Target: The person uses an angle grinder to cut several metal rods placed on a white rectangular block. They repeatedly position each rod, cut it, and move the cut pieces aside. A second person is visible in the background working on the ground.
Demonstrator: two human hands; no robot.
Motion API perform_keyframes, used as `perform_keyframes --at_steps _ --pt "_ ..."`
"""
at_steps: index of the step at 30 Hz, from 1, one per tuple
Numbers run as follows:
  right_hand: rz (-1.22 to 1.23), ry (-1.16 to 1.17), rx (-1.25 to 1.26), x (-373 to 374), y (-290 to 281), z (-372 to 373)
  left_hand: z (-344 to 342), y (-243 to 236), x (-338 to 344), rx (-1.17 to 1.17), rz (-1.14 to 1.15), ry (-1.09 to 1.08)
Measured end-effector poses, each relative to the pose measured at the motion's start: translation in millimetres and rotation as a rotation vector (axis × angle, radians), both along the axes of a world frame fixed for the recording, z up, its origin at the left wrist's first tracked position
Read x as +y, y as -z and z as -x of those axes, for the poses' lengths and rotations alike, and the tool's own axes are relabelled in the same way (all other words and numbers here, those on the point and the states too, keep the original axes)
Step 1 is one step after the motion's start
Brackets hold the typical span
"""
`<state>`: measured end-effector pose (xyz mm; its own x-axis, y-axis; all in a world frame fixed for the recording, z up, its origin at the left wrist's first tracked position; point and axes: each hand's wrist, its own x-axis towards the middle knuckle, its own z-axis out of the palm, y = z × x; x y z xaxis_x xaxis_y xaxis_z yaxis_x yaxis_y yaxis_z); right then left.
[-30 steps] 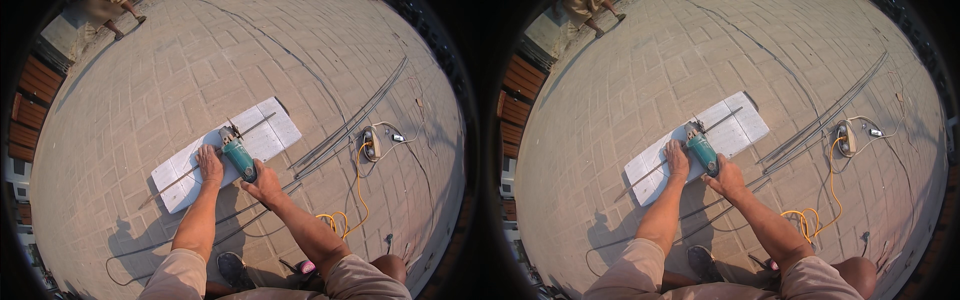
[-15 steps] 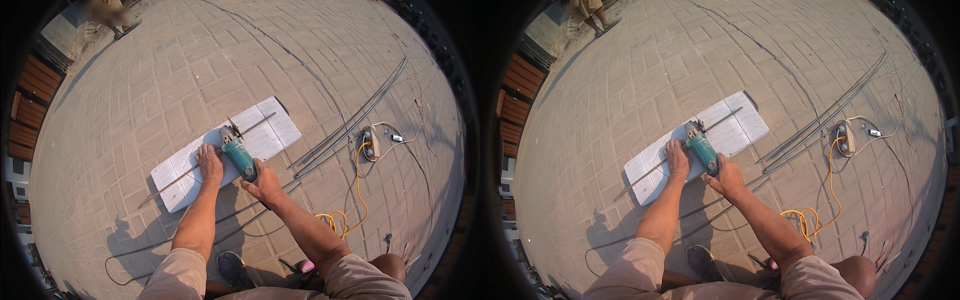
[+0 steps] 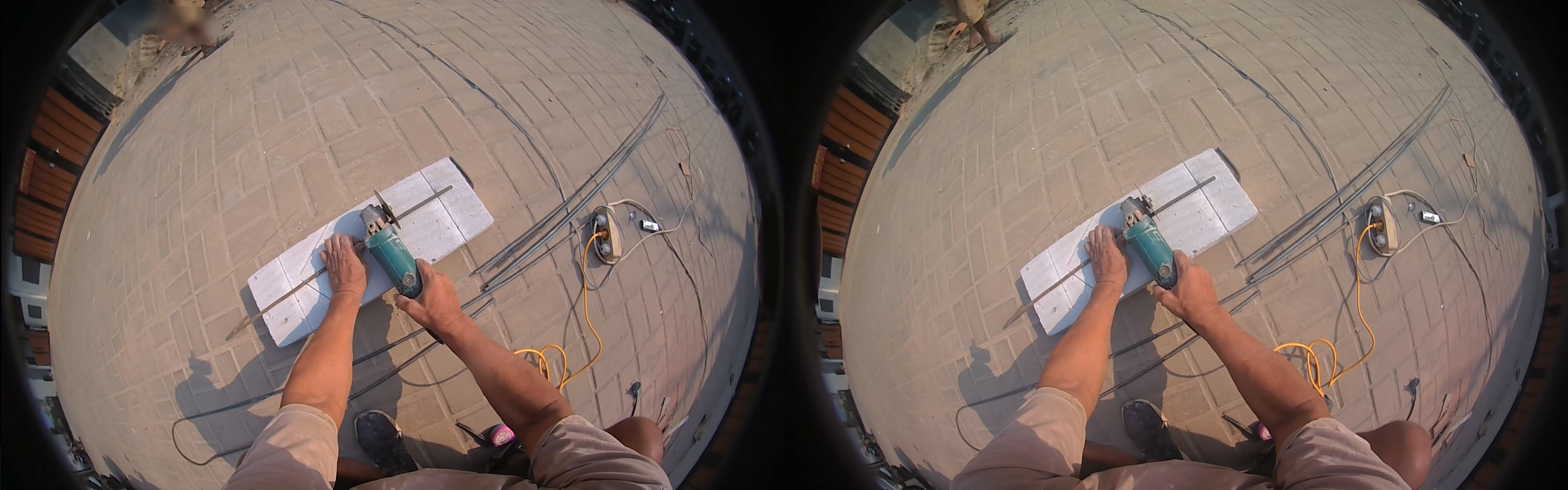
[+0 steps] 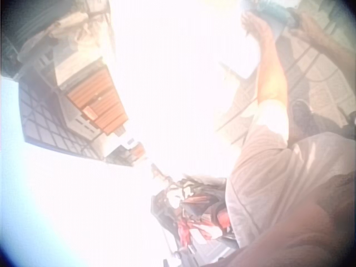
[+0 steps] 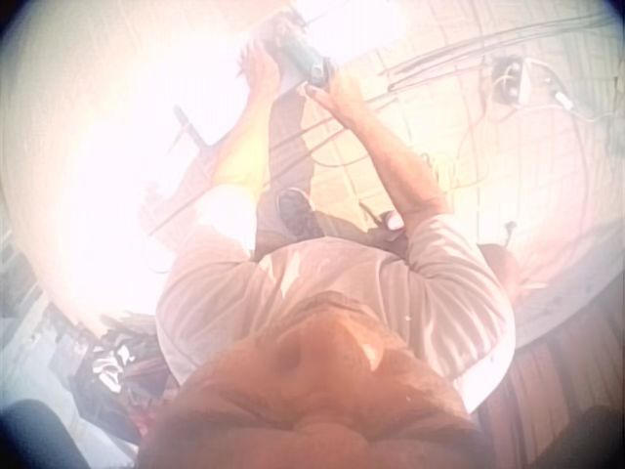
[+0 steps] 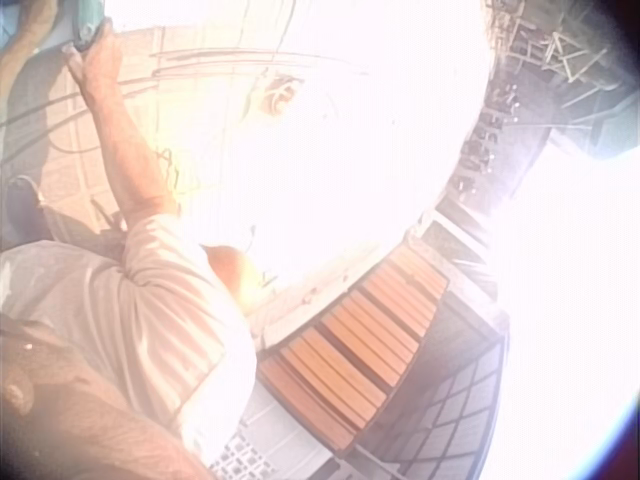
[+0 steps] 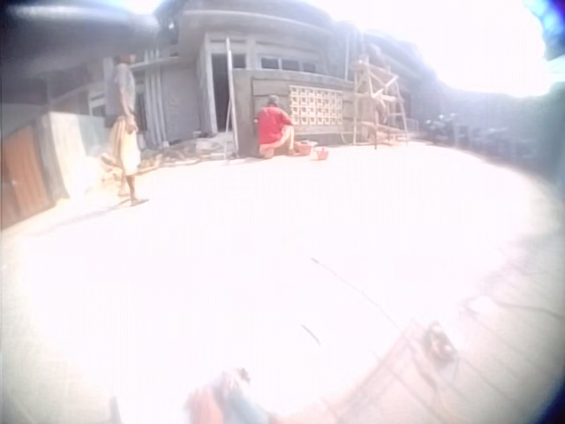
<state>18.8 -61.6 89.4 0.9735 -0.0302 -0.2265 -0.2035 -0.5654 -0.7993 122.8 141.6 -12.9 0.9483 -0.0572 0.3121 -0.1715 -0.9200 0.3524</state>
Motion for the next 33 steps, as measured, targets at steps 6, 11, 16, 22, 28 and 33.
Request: perform_keyframes --at_steps 6,11,16,22,28,33 --pt "0.000 0.004 0.009 -1.4 -0.2 3.2 -1.1 1.8 1.4 0.030 -0.003 0.004" --pt "-0.157 0.137 -0.087 -6.1 8.1 28.7 -0.1 -7.7 -0.5 0.012 0.065 0.027" --pt "-0.317 0.259 -0.018 -37.1 -28.8 45.0 17.7 -24.9 -12.1 -0.306 0.130 0.058" --pt "-0.653 0.465 0.074 -92.4 -60.9 60.1 131.7 -66.3 -88.1 0.074 0.503 0.827" --pt "-0.745 0.541 0.022 -131.1 -72.1 87.1 180.4 -105.2 -142.2 0.203 0.782 0.935" --pt "-0.182 0.502 -0.225 -140.4 -82.7 114.2 167.9 -145.5 -182.2 0.792 1.179 0.576"
